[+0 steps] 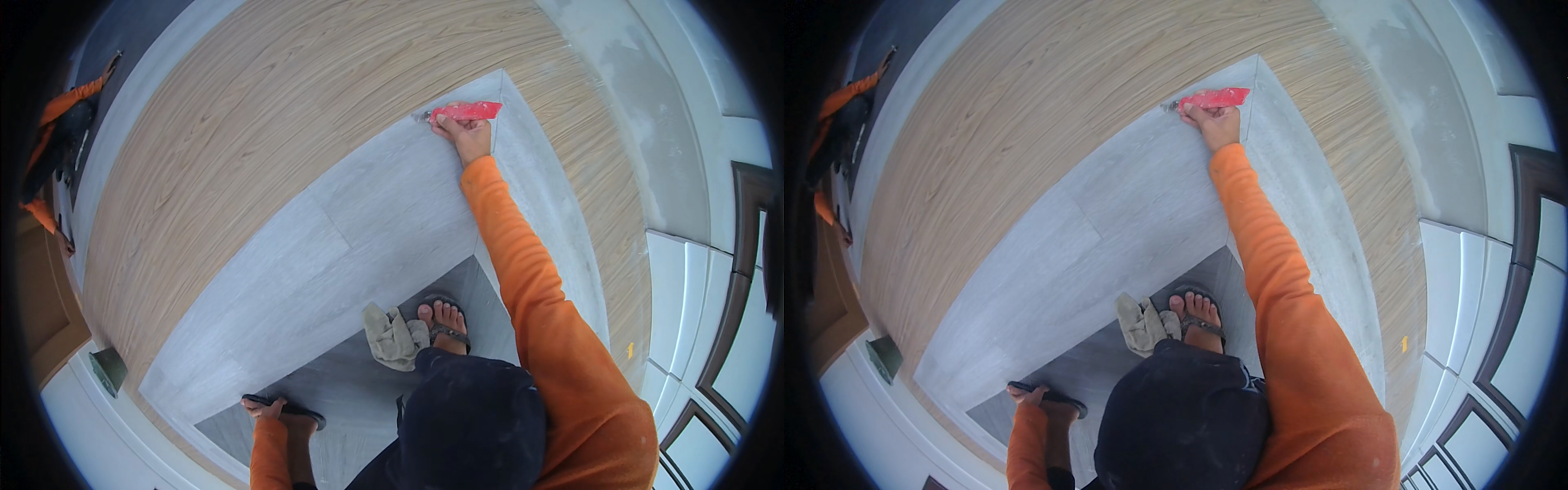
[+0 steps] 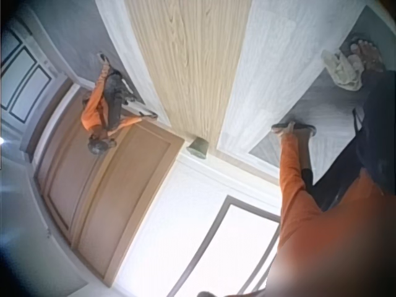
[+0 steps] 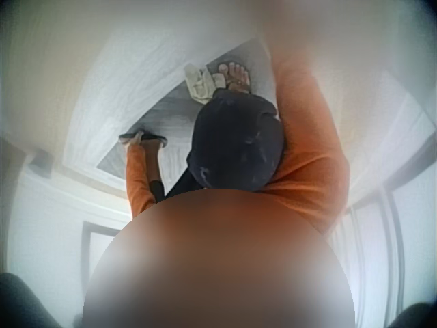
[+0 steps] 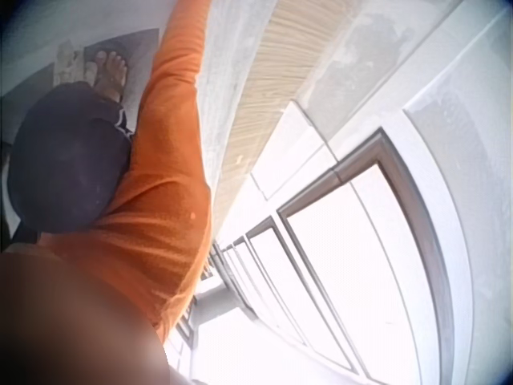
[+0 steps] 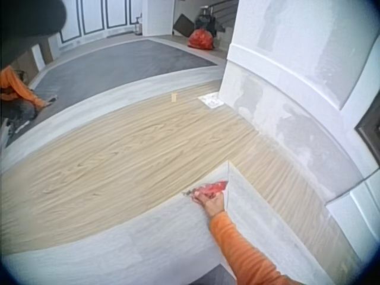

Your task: The person scrapes a white substance from the seam between a light wood floor and a gray tiled area using a red utility knife, then wipes the area with a cloth. The person repeats this process across several sections of the seam.

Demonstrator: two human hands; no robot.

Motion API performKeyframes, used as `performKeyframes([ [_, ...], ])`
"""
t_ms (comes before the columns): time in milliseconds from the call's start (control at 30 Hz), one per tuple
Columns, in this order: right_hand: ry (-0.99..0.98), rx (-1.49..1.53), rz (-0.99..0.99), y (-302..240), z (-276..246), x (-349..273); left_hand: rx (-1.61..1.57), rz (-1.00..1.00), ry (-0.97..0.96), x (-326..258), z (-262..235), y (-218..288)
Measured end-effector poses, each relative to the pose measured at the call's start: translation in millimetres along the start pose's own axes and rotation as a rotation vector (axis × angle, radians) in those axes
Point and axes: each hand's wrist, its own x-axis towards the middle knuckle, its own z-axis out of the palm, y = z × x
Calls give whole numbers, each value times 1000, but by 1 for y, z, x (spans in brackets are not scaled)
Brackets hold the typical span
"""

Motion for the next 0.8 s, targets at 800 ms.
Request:
performKeyframes([
  [800, 30, 26, -41, 3, 1, -1, -54, 16, -51, -1, -4, 2],
])
